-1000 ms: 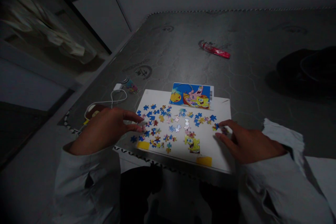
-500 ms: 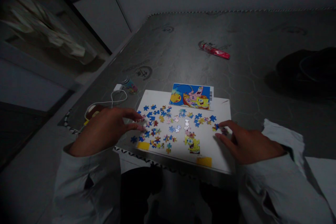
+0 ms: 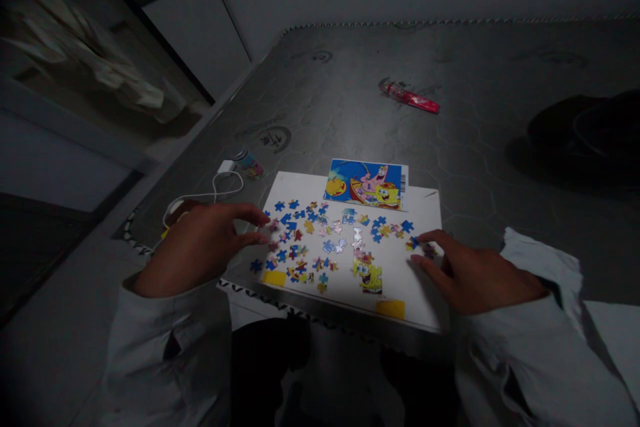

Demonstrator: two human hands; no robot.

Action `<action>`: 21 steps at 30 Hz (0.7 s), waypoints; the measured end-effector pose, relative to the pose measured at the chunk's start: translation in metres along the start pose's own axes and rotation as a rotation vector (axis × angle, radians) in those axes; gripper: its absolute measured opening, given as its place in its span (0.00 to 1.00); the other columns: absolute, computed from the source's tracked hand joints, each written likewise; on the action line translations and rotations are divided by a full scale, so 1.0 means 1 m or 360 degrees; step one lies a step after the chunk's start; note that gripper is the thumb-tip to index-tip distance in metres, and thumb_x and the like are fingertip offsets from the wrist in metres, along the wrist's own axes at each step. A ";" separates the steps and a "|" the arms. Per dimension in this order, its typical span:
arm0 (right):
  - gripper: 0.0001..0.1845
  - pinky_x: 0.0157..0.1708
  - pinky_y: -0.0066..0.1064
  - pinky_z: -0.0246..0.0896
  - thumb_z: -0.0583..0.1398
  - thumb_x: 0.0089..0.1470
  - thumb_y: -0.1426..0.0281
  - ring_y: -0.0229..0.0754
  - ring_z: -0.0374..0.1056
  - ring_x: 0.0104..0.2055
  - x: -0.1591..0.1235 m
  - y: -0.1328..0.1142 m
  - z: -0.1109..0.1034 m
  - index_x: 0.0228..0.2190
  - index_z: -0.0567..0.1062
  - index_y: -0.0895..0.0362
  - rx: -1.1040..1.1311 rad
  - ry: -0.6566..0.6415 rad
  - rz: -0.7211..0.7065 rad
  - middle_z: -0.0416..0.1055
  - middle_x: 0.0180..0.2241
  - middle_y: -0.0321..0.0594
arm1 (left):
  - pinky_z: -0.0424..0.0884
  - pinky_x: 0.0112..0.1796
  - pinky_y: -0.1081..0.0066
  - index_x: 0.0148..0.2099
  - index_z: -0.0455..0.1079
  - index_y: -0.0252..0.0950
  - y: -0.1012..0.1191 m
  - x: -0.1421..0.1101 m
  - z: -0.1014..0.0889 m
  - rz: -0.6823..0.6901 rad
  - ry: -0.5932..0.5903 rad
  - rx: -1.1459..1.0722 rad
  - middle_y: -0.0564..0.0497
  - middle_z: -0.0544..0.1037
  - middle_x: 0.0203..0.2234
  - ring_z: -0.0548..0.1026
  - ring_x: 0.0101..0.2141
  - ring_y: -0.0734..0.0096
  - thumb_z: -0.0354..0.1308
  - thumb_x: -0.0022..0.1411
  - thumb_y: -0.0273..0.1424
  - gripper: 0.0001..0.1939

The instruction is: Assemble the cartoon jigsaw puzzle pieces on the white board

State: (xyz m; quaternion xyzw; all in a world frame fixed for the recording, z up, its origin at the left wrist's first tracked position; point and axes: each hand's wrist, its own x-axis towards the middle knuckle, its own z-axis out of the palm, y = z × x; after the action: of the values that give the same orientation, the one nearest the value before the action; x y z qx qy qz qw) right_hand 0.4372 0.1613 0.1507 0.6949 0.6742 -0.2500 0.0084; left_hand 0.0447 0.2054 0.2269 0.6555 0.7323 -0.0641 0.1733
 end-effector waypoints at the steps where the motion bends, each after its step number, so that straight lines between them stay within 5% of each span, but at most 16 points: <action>1: 0.33 0.25 0.44 0.68 0.53 0.70 0.41 0.55 0.78 0.23 -0.001 -0.001 0.000 0.57 0.83 0.48 -0.0002 0.0014 -0.0001 0.83 0.26 0.41 | 0.77 0.50 0.59 0.52 0.89 0.52 -0.001 0.000 0.001 0.0020 0.0010 -0.0005 0.51 0.92 0.41 0.88 0.49 0.50 0.74 0.70 0.39 0.10; 7: 0.30 0.30 0.47 0.69 0.51 0.73 0.45 0.56 0.78 0.25 -0.015 -0.018 0.007 0.55 0.83 0.48 -0.0108 0.0250 -0.0014 0.82 0.26 0.39 | 0.76 0.51 0.56 0.56 0.88 0.51 -0.004 0.001 0.003 0.0058 0.0026 -0.0023 0.49 0.92 0.43 0.88 0.49 0.49 0.71 0.72 0.32 0.13; 16: 0.32 0.29 0.46 0.72 0.52 0.71 0.41 0.55 0.78 0.24 -0.007 -0.006 0.006 0.55 0.83 0.47 -0.0041 0.0127 0.0002 0.82 0.26 0.40 | 0.75 0.46 0.59 0.55 0.88 0.49 -0.002 0.004 0.002 0.0093 0.0060 -0.0102 0.51 0.92 0.47 0.88 0.49 0.53 0.68 0.74 0.30 0.12; 21: 0.34 0.30 0.47 0.74 0.49 0.73 0.41 0.53 0.76 0.22 -0.013 -0.013 0.010 0.54 0.84 0.48 -0.0122 0.0304 -0.0028 0.83 0.26 0.41 | 0.77 0.48 0.61 0.54 0.89 0.48 -0.001 0.007 0.003 0.0096 0.0048 -0.0155 0.50 0.92 0.45 0.88 0.47 0.55 0.70 0.73 0.29 0.11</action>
State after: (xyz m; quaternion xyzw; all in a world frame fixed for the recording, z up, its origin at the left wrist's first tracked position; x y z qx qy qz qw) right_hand 0.4221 0.1473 0.1507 0.7088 0.6870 -0.1569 -0.0315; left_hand 0.0437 0.2103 0.2216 0.6688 0.7171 -0.0132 0.1957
